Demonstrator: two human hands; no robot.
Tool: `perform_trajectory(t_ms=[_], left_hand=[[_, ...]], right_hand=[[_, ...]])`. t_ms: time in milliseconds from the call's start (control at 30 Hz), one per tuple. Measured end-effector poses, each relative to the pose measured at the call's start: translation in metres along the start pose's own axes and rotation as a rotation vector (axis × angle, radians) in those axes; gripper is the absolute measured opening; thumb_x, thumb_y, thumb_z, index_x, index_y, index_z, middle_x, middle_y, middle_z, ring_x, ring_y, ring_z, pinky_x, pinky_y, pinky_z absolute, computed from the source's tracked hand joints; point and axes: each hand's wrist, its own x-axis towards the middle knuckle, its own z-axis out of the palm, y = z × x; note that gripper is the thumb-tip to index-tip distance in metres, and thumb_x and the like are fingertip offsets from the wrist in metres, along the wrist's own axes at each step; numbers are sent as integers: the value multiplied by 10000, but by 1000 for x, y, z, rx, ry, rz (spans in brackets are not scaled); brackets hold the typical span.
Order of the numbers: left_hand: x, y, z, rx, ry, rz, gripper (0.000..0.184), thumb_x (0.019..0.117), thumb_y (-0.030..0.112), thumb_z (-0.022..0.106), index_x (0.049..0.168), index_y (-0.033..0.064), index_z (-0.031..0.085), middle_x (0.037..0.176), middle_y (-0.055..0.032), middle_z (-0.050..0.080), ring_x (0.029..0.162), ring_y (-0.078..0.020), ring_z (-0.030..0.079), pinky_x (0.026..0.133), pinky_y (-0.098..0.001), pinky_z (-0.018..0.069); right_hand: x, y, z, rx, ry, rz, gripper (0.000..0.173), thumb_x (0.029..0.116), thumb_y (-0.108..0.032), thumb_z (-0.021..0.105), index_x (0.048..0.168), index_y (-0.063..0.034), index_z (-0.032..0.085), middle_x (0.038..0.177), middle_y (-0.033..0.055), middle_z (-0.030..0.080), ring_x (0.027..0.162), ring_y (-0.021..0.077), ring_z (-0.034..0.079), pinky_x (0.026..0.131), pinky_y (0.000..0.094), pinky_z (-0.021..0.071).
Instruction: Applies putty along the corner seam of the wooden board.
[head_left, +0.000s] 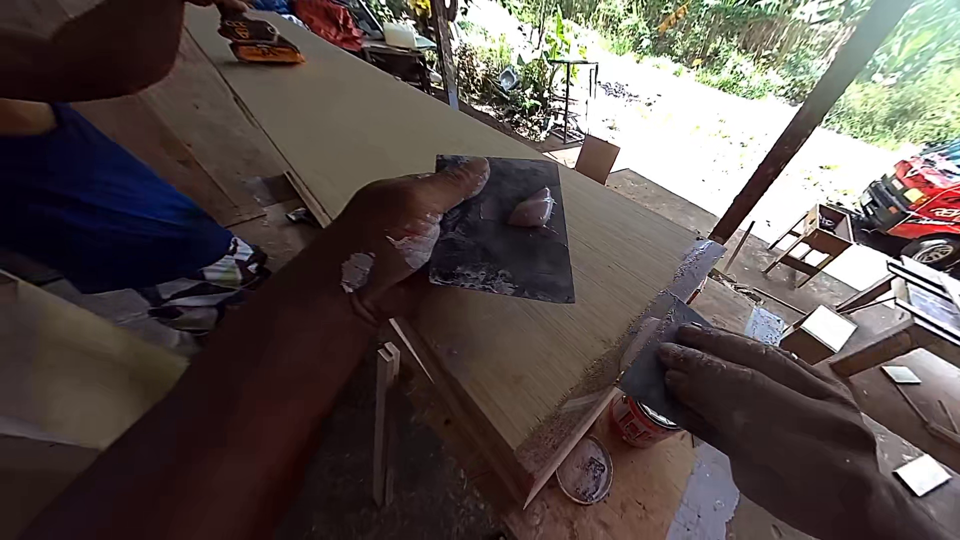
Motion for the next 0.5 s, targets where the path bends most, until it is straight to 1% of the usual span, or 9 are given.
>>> perform_trajectory(t_ms=[100, 200, 300, 333, 367, 400, 433, 467, 500], left_hand=[[1, 5, 6, -3, 33, -7, 305, 1087, 364, 438, 1074, 142, 646, 890, 10, 717, 760, -58, 712, 669, -185, 588], [19, 7, 6, -49, 51, 7, 314, 1082, 315, 453, 1181, 93, 651, 984, -49, 730, 860, -124, 726, 733, -281, 622], [24, 8, 7, -90, 68, -34, 324, 1088, 324, 429, 1192, 109, 648, 993, -49, 728, 865, -139, 726, 739, -310, 627], [30, 1, 0, -110, 38, -18, 326, 1085, 337, 431, 1170, 119, 657, 978, -51, 729, 855, -148, 728, 733, -326, 629], [47, -18, -21, -155, -100, 45, 350, 1089, 353, 425, 1210, 115, 650, 1030, -80, 732, 908, -183, 733, 773, -374, 633], [78, -49, -55, -204, -385, 170, 427, 1117, 377, 387, 1369, 80, 562, 1203, -150, 688, 1070, -253, 708, 875, -450, 619], [103, -68, -74, -197, -511, 233, 488, 1116, 415, 378, 1445, 77, 501, 1296, -186, 644, 1155, -292, 675, 918, -494, 603], [112, -72, -80, -173, -498, 213, 500, 1115, 425, 370, 1461, 84, 489, 1321, -200, 627, 1183, -315, 659, 937, -521, 590], [107, -63, -74, -151, -390, 112, 461, 1124, 396, 354, 1437, 97, 511, 1309, -195, 633, 1185, -324, 655, 960, -540, 575]], right_hand=[[6, 4, -20, 1, -25, 7, 256, 1018, -109, 530, 1197, -134, 711, 1255, 68, 732, 1243, 242, 651, 1055, 406, 540], [23, 7, -20, -53, -62, 22, 297, 988, -88, 534, 1185, -158, 745, 1229, 38, 744, 1249, 222, 648, 1020, 397, 550], [28, 8, -26, -65, -184, 1, 333, 961, -63, 519, 1177, -168, 749, 1242, 10, 740, 1241, 208, 653, 994, 395, 565], [30, 8, -35, -56, -218, -11, 322, 969, -75, 514, 1173, -171, 744, 1236, 8, 741, 1223, 207, 663, 985, 398, 572], [31, 8, -42, -41, -238, -24, 320, 967, -80, 510, 1164, -173, 744, 1223, 9, 745, 1208, 207, 671, 984, 401, 577], [34, 8, -46, -28, -232, -34, 314, 975, -87, 511, 1164, -170, 747, 1218, 16, 747, 1207, 211, 672, 982, 402, 579], [37, 9, -46, -19, -206, -44, 317, 976, -87, 515, 1169, -167, 753, 1220, 27, 745, 1216, 215, 666, 983, 400, 576], [42, 9, -43, -15, -186, -56, 316, 974, -81, 522, 1166, -162, 760, 1234, 32, 740, 1235, 218, 656, 1004, 403, 571], [46, 8, -37, -11, -178, -64, 317, 964, -72, 531, 1158, -157, 766, 1241, 33, 737, 1243, 215, 651, 1011, 400, 566]])
